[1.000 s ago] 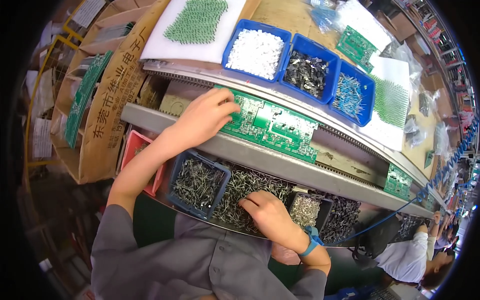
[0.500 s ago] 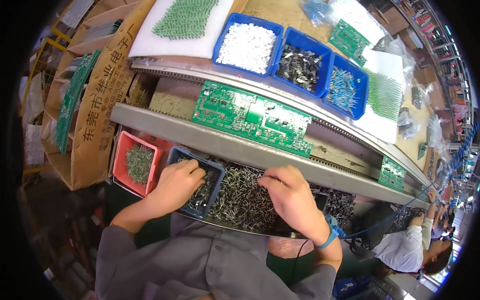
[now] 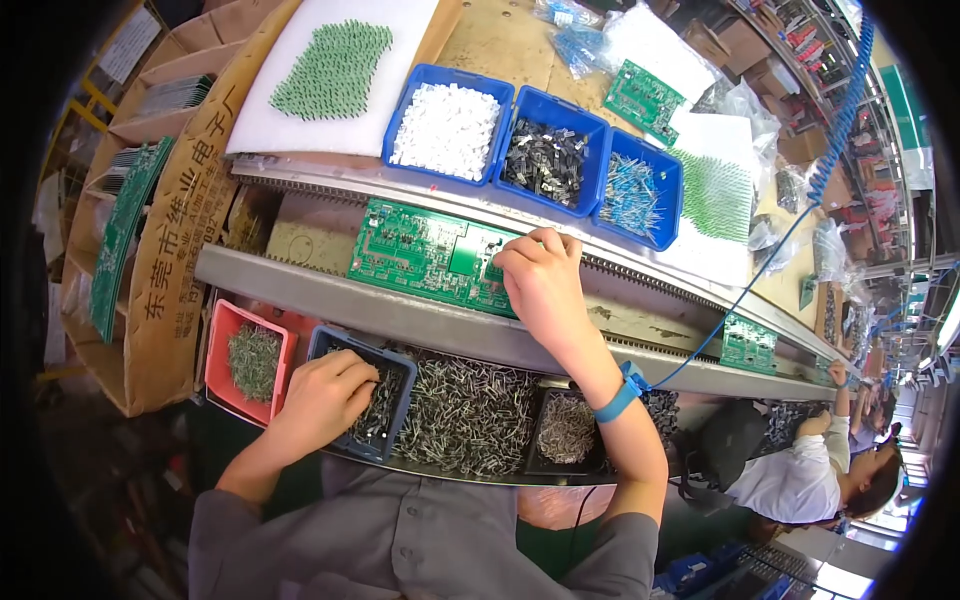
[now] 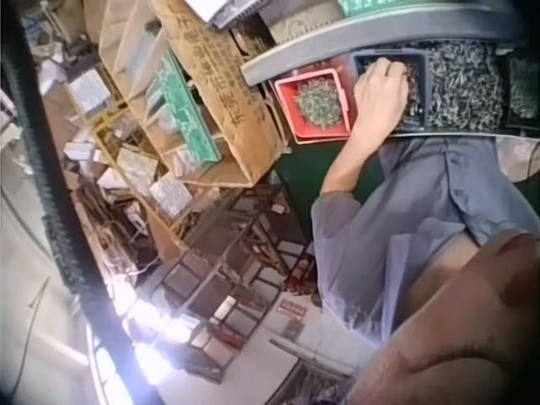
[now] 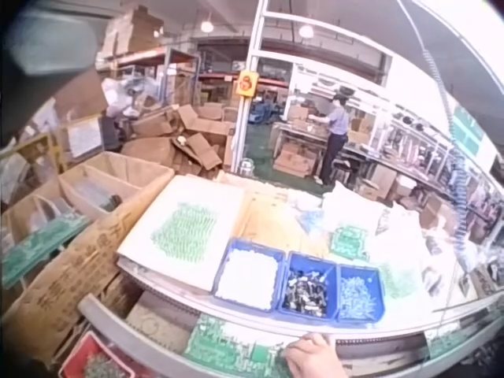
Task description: The person assembles circuit boards along an assembly line by picking electronic components from bins and foam trays and inserting them into printed circuit boards by hand, sliding boards along the track.
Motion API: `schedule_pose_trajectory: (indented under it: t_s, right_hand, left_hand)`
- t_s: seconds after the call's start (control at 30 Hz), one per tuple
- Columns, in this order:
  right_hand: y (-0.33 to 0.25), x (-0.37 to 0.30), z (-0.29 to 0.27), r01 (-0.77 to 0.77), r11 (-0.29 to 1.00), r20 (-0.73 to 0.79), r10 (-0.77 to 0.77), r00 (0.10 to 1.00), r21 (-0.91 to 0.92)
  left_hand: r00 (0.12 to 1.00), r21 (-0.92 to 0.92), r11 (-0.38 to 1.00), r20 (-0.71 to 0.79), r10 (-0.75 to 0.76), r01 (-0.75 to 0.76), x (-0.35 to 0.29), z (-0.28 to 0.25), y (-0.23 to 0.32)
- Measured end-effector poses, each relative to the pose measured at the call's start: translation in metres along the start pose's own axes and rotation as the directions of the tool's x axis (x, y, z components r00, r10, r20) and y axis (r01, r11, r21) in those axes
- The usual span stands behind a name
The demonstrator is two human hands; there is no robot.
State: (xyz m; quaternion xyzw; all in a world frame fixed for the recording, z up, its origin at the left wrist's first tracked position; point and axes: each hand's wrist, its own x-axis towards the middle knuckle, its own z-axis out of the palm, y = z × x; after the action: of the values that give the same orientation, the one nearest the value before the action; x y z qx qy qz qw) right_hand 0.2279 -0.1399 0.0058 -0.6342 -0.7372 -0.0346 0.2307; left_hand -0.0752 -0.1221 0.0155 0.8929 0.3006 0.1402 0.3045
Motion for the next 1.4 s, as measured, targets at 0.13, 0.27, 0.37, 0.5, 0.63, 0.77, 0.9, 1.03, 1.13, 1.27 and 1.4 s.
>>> schedule_pose_trajectory:
  t_s: [0.13, 0.27, 0.37, 0.5, 0.63, 0.77, 0.9, 1.03, 1.13, 1.27, 1.4]
  right_hand:
    - [0.0, 0.001, -0.001, 0.011, 1.0, 0.015, -0.011, 1.0, -0.016]
    - [-0.001, 0.002, -0.002, 0.014, 1.0, 0.041, -0.013, 0.999, -0.016]
    - [0.0, 0.001, 0.0, 0.009, 1.0, 0.06, -0.008, 0.998, -0.015]
    - [-0.002, 0.001, 0.001, -0.002, 0.999, 0.061, 0.004, 0.998, -0.033]
    - [-0.002, 0.001, -0.001, -0.092, 0.996, 0.036, 0.093, 0.995, -0.018]
    - [0.002, -0.002, -0.001, -0.12, 0.993, 0.04, 0.119, 0.992, 0.01]
    - [0.003, -0.004, 0.002, -0.121, 0.993, 0.033, 0.121, 0.992, 0.007]
    - [0.005, -0.004, 0.006, -0.136, 0.99, 0.045, 0.134, 0.99, 0.046]
    - [0.002, -0.003, 0.005, -0.125, 0.992, 0.049, 0.125, 0.991, -0.003]
    - [-0.039, 0.003, -0.008, -0.015, 0.997, 0.002, 0.016, 1.0, -0.074]
    - [-0.096, -0.005, -0.011, 0.264, 0.94, 0.179, -0.304, 0.936, 0.217]
  left_hand:
    - [0.999, -0.011, 1.0, -0.036, 0.019, -0.019, -0.002, -0.001, -0.003]
    - [0.999, -0.056, 0.998, -0.039, -0.011, 0.008, -0.004, -0.001, -0.004]
    - [0.999, -0.091, 0.996, -0.045, -0.002, -0.002, -0.004, -0.001, -0.003]
    - [0.999, -0.124, 0.992, -0.033, 0.015, -0.019, -0.004, -0.003, -0.002]
    - [0.998, -0.124, 0.991, -0.028, 0.049, -0.052, -0.004, -0.005, -0.003]
    - [0.99, -0.161, 0.979, -0.084, 0.111, -0.123, -0.003, -0.011, -0.005]
    - [0.984, -0.1, 0.979, -0.05, 0.172, -0.177, 0.005, -0.024, -0.004]
    - [0.993, -0.117, 0.986, -0.044, 0.111, -0.115, 0.01, -0.026, -0.001]
    - [0.982, -0.123, 0.974, -0.043, 0.186, -0.19, 0.019, -0.032, -0.003]
    - [0.98, -0.201, 0.962, -0.118, 0.163, -0.184, 0.04, -0.037, -0.01]
    - [0.978, -0.226, 0.96, -0.165, 0.129, -0.165, 0.079, -0.034, -0.019]
